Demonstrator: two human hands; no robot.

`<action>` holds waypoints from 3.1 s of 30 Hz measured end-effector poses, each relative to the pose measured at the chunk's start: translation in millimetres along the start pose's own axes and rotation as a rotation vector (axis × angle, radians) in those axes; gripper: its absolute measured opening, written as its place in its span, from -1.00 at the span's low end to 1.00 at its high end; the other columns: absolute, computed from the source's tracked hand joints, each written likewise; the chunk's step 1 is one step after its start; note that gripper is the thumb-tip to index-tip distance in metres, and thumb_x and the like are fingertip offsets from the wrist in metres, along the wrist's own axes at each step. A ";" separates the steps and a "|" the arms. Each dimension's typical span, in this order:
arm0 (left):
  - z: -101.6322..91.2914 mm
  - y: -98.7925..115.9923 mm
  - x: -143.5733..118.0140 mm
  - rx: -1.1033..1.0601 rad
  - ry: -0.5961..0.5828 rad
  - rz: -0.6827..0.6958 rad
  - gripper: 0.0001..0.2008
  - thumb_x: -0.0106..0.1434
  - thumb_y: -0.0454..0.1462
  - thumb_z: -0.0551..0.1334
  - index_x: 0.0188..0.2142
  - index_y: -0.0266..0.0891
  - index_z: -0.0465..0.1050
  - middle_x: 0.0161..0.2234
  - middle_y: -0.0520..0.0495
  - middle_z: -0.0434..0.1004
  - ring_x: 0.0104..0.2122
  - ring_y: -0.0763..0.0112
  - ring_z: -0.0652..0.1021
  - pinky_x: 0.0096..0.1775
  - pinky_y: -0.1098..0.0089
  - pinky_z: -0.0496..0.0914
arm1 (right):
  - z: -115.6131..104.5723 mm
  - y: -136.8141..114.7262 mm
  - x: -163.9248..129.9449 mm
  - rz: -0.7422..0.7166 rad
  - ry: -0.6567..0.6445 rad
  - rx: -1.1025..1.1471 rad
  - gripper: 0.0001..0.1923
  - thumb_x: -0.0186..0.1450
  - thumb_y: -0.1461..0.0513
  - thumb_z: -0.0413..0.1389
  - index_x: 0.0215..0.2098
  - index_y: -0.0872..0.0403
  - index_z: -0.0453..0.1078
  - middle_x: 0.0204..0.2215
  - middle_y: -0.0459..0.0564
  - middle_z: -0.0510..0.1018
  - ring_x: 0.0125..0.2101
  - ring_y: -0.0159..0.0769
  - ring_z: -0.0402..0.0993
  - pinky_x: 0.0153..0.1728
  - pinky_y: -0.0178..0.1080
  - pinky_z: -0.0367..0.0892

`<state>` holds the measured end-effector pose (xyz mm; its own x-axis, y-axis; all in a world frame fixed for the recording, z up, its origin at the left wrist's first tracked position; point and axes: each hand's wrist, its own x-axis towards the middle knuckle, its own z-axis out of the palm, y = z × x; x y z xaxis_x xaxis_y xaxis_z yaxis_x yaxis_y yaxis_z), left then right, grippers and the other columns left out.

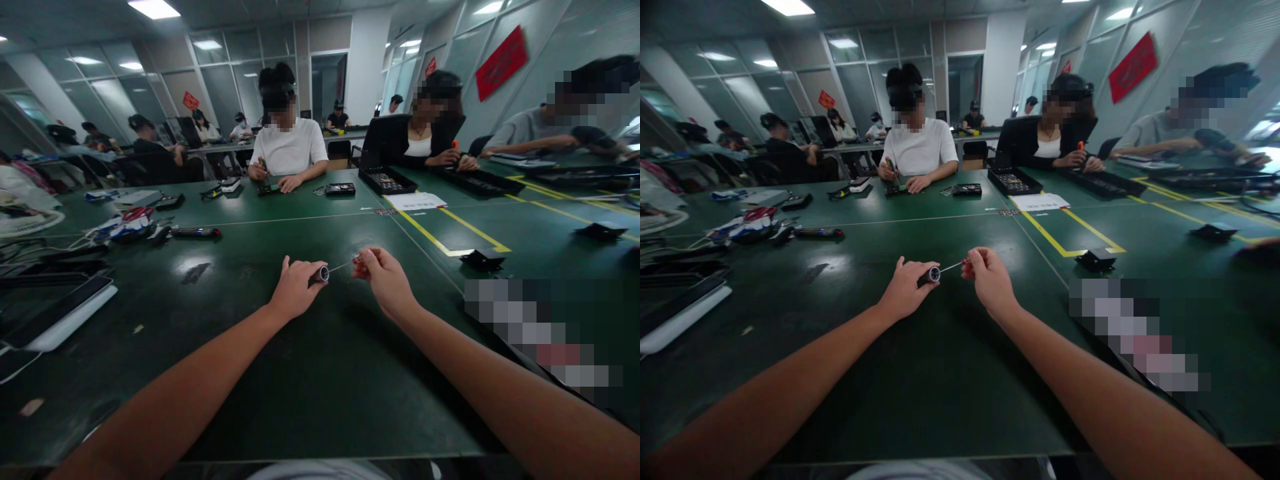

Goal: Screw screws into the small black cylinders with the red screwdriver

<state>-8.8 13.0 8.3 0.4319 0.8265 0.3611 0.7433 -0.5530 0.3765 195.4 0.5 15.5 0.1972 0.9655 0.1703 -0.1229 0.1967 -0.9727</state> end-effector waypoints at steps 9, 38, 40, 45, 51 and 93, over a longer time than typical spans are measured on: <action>-0.4 -2.9 0.0 -0.043 0.000 -0.008 -0.65 0.37 -0.19 0.22 0.14 -0.05 0.39 -0.04 -0.04 0.57 0.04 0.17 0.49 0.33 -0.25 -0.11 | -2.3 -2.9 -1.9 -0.054 -0.037 -0.034 -0.66 0.27 -0.06 0.19 -0.25 0.03 0.39 -0.37 -0.07 0.50 -0.36 -0.29 0.47 -0.23 -0.11 0.48; 2.1 -5.6 2.5 -0.021 -0.030 0.010 -0.64 0.35 -0.19 0.26 0.13 -0.02 0.40 -0.03 -0.03 0.57 0.06 0.16 0.48 0.31 -0.30 -0.10 | -2.9 -10.8 -11.8 -0.137 -0.042 -0.230 -0.58 0.39 -0.10 0.00 -0.26 0.03 0.47 -0.61 -0.17 0.34 -0.58 -0.35 0.30 -0.45 -0.22 0.32; 2.5 -5.6 3.0 -0.029 -0.027 0.002 -0.64 0.35 -0.19 0.26 0.13 -0.03 0.40 -0.04 -0.03 0.57 0.04 0.17 0.49 0.31 -0.29 -0.10 | -3.5 -9.9 -10.5 -0.126 -0.017 -0.242 -0.64 0.37 -0.06 0.06 -0.20 0.02 0.47 -0.57 -0.15 0.38 -0.54 -0.33 0.34 -0.42 -0.21 0.34; 3.2 -6.2 3.1 -0.037 0.000 -0.014 -0.66 0.36 -0.19 0.25 0.11 -0.04 0.42 -0.07 -0.03 0.57 0.00 0.17 0.50 0.32 -0.27 -0.10 | -2.3 -11.9 -10.7 -0.118 -0.020 -0.177 -0.69 0.33 -0.05 0.08 -0.25 0.00 0.44 -0.48 -0.11 0.43 -0.44 -0.29 0.39 -0.39 -0.22 0.38; 2.5 -6.6 3.0 -0.025 -0.015 -0.006 -0.68 0.35 -0.19 0.25 0.10 -0.04 0.43 -0.08 -0.03 0.58 0.00 0.17 0.50 0.31 -0.28 -0.10 | -2.7 -14.7 -10.6 -0.116 -0.071 -0.332 -0.62 0.38 -0.06 0.00 -0.22 0.02 0.46 -0.54 -0.13 0.40 -0.55 -0.33 0.33 -0.46 -0.22 0.33; 5.5 -7.8 3.0 -0.023 0.005 -0.017 -0.67 0.35 -0.21 0.26 0.10 -0.04 0.43 -0.09 -0.03 0.57 0.00 0.15 0.50 0.31 -0.28 -0.08 | -4.7 -5.0 -6.2 -0.102 -0.089 -0.228 -0.76 0.28 0.03 0.08 -0.20 -0.02 0.26 -0.36 -0.11 0.43 -0.38 -0.27 0.40 -0.29 -0.15 0.38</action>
<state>-10.5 20.4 1.7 0.4167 0.8353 0.3587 0.7385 -0.5411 0.4022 199.4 -7.3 18.6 0.1094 0.9559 0.2727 0.1173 0.2600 -0.9585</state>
